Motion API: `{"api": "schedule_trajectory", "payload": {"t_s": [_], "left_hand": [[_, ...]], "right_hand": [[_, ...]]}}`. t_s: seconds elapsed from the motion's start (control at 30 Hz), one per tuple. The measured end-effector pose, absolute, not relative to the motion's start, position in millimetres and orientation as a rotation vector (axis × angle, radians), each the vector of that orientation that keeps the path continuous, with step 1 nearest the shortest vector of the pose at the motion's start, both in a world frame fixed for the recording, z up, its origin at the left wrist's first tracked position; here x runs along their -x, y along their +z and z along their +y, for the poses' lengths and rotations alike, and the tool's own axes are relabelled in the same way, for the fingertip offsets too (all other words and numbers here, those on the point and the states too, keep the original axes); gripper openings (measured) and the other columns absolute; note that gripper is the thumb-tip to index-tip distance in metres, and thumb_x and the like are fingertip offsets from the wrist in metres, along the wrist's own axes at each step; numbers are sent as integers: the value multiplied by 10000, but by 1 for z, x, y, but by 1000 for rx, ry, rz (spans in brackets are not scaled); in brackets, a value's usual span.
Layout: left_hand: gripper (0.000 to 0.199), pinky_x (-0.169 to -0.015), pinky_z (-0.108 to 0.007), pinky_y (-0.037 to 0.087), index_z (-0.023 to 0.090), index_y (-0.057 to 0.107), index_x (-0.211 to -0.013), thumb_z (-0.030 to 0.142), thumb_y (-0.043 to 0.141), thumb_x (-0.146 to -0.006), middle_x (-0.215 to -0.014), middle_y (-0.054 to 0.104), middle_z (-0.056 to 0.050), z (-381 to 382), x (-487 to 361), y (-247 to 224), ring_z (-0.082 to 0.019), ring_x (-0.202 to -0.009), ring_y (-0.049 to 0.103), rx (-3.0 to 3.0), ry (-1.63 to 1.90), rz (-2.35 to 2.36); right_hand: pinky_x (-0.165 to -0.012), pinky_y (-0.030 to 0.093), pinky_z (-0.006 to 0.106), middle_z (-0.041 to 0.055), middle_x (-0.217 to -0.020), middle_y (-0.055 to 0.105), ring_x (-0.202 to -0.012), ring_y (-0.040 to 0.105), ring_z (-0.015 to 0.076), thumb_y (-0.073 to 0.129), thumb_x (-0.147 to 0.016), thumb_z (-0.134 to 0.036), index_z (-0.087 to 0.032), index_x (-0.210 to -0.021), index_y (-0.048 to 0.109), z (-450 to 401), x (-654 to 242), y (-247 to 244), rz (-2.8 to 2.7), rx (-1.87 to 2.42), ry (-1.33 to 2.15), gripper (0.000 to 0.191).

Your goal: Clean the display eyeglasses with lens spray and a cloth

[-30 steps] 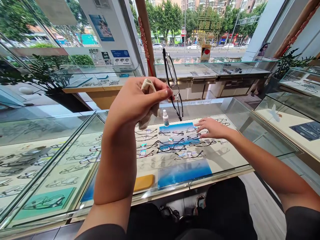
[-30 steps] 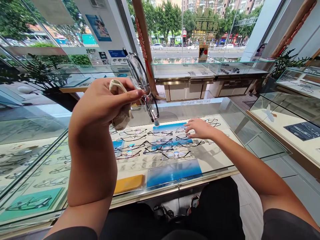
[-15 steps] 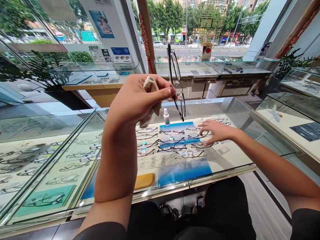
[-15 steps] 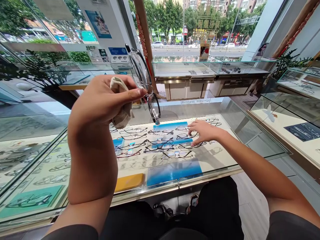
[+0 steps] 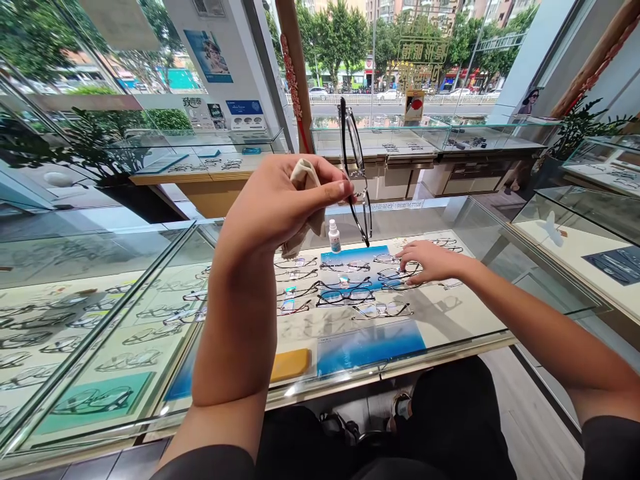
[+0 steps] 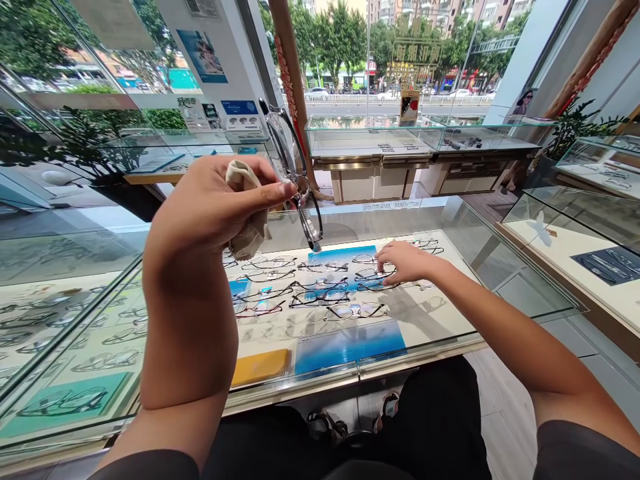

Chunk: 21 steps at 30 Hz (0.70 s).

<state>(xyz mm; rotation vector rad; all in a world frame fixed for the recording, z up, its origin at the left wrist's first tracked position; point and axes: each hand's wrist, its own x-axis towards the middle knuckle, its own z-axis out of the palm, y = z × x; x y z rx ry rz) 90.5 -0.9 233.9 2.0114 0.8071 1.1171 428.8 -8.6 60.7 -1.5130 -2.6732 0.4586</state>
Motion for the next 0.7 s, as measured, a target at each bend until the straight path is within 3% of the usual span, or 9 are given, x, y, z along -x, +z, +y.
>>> {"api": "schedule_trajectory", "payload": {"t_s": [0.23, 0.5, 0.7], "left_hand": [[260, -446, -255, 504, 215, 746, -814, 437, 877, -782, -662, 712, -45, -3, -91, 236, -170, -594, 668, -2015, 1106, 827], [213, -470, -261, 507, 207, 719, -788, 374, 849, -803, -702, 739, -51, -7, -91, 238, -162, -602, 669, -1994, 1106, 829], [243, -532, -274, 536, 203, 701, -771, 383, 862, -807, -731, 748, -54, -8, -90, 239, -181, -679, 714, -1985, 1136, 805]], "right_hand": [[-1060, 488, 478, 83, -1269, 772, -1284, 648, 351, 830, -828, -446, -273, -1022, 792, -2, -426, 64, -2699, 1570, 456, 263], [-1157, 450, 523, 74, -1530, 667, -1466, 540, 374, 827, -799, -426, -264, -993, 796, 10, -428, 67, -2762, 1574, 530, 254], [-1159, 439, 592, 110, -1532, 652, -1430, 562, 413, 769, -880, -577, -265, -1099, 814, -5, -411, 86, -2665, 1593, 422, 384]]}}
